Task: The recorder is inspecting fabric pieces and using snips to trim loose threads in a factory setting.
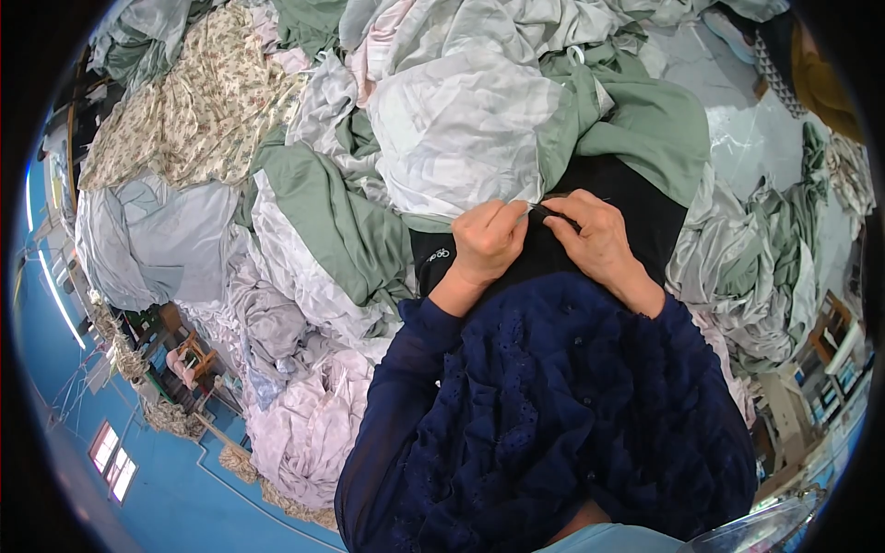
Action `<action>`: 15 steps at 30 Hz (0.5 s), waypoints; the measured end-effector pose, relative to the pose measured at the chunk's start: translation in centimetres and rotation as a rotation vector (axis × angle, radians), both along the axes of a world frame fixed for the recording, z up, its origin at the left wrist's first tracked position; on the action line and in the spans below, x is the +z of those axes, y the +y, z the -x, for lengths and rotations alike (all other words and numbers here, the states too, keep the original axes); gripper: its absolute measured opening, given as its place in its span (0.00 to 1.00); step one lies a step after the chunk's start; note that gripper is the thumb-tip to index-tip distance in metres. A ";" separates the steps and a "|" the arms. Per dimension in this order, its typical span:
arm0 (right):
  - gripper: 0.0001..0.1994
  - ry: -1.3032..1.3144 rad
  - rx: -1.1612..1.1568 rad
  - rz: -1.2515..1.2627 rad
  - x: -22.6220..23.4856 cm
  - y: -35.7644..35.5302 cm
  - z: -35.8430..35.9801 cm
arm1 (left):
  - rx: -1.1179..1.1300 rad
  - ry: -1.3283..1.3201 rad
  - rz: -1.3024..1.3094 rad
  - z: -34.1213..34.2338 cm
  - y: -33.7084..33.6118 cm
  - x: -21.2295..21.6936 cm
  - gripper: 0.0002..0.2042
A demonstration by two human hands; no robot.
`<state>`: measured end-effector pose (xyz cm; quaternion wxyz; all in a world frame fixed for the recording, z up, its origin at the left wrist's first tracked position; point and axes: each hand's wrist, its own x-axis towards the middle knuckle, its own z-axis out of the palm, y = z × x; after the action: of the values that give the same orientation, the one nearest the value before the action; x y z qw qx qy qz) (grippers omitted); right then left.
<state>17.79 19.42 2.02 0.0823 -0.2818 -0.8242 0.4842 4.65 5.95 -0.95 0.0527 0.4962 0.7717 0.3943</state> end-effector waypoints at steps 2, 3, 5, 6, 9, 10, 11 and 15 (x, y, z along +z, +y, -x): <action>0.09 0.006 0.000 -0.012 -0.1 0.0 0.0 | -0.003 -0.001 -0.006 0.0 0.0 -0.1 0.10; 0.09 0.006 0.000 -0.012 -0.2 0.1 0.0 | -0.006 -0.002 -0.012 0.0 0.0 -0.2 0.10; 0.09 0.015 0.000 -0.020 -0.4 0.1 -0.2 | -0.007 -0.004 -0.013 0.0 0.1 -0.1 0.10; 0.09 0.015 0.000 -0.019 -0.3 0.2 -0.2 | -0.006 -0.005 -0.013 0.0 0.0 -0.1 0.09; 0.10 0.000 -0.026 0.035 -0.2 0.3 -0.3 | 0.003 -0.002 -0.013 0.0 0.1 -0.1 0.09; 0.10 -0.007 -0.039 0.046 -0.3 0.4 -0.4 | 0.002 -0.003 -0.013 0.0 0.2 0.0 0.09; 0.10 -0.014 -0.051 0.057 -0.4 0.4 -0.5 | 0.004 -0.003 -0.010 0.0 0.2 0.2 0.09; 0.11 -0.009 -0.048 0.069 0.0 0.3 -0.4 | 0.004 0.007 -0.013 -0.1 0.2 -0.1 0.09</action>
<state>18.22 19.70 2.04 0.0802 -0.3063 -0.8005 0.5089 4.74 6.18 -1.01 0.0462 0.4962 0.7703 0.3978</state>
